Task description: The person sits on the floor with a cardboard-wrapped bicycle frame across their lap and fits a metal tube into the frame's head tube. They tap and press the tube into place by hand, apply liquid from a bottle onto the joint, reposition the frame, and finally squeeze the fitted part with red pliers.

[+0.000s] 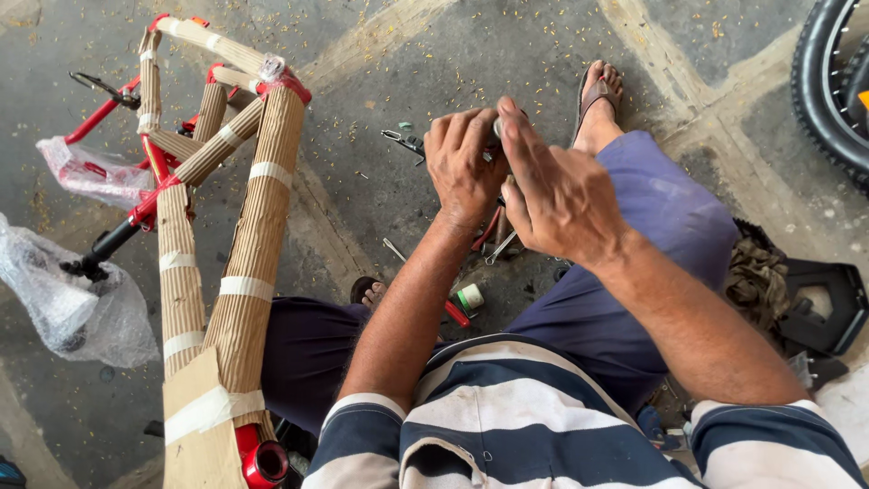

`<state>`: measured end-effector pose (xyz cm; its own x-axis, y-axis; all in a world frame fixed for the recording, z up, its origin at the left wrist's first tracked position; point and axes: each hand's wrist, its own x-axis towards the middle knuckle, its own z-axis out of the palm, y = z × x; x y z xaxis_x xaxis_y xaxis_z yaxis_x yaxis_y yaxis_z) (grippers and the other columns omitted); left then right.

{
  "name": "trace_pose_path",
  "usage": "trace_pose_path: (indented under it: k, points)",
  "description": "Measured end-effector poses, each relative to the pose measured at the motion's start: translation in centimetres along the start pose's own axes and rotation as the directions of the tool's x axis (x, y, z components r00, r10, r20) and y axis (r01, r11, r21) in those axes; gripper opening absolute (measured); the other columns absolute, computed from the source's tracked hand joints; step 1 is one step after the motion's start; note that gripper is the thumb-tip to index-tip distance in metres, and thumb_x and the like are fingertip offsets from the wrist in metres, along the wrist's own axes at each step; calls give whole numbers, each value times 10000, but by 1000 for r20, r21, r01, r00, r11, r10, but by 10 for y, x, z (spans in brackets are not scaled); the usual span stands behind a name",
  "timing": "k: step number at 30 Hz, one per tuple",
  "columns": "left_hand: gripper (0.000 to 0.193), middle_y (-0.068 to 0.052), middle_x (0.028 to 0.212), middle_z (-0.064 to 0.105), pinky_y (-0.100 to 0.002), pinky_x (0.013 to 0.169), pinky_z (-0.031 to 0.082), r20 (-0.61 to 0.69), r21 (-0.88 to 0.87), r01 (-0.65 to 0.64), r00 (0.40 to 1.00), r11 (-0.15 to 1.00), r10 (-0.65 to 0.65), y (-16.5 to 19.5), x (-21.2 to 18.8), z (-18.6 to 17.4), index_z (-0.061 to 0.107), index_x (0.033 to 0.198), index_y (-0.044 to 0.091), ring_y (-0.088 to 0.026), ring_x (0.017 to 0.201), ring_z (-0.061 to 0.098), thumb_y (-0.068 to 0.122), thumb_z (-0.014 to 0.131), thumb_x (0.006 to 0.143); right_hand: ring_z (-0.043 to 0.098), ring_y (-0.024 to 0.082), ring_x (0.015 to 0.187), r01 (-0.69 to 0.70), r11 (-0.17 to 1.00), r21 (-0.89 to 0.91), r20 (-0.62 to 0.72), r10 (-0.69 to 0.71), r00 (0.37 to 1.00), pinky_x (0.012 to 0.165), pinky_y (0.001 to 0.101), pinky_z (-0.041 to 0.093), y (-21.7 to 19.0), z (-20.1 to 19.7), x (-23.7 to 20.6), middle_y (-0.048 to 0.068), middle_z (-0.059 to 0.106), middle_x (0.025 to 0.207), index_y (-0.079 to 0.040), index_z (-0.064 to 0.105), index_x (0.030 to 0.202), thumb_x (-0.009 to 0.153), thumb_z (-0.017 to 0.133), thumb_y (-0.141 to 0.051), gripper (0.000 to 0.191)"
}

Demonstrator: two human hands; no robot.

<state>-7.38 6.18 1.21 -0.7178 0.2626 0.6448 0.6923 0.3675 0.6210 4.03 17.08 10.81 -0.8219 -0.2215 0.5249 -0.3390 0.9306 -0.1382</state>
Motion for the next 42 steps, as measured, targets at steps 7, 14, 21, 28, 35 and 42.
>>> trace_pose_path:
  k: [7,14,21,28,35,42]
  points:
    - [376,1,1088,683,-421,922,463,38,-6,3,999,1000,-2,4,5,2,686,1137,153,-251,1030,607,307,862,842,678,267,868,-240,745,622,-29,329,944,739,372,547,0,1,-7,205,344,1667,-61,131,1675,990,633,-73,849]
    - [394,-4,1093,684,-419,907,465,14,28,-10,1000,1000,10,1,11,2,693,1129,149,-253,1021,604,332,857,821,656,240,841,-266,626,733,16,375,927,731,361,543,1,12,-15,200,264,1702,-113,72,1695,980,626,-48,907]
    - [312,3,1096,700,-405,894,464,15,22,-22,1000,1000,22,0,6,10,697,1126,153,-243,1034,622,267,799,854,634,212,814,-149,956,253,-8,156,988,723,350,539,26,21,-1,194,185,1736,-164,12,1715,969,618,-23,971]
    - [401,-40,1082,693,-420,892,471,-43,19,-29,999,999,30,-2,14,3,687,1091,121,-261,1012,621,364,876,834,594,280,739,72,938,-338,121,-33,992,683,439,506,17,2,-32,201,324,1676,-91,121,1654,874,721,-74,984]
    - [304,-34,1037,707,-402,885,479,9,52,-35,999,998,35,-35,2,-2,712,1070,104,-238,944,643,143,908,841,687,282,924,-404,913,56,-178,407,896,727,324,591,17,-56,-92,288,440,1570,22,141,1598,990,757,-134,880]
    - [133,-79,977,719,-424,924,569,-139,-262,206,959,943,-248,-162,-54,-61,725,1054,13,-213,893,656,84,805,975,573,195,967,-836,476,274,-221,877,427,832,296,484,12,-83,-374,129,496,1459,-98,70,1666,1157,699,-80,810]
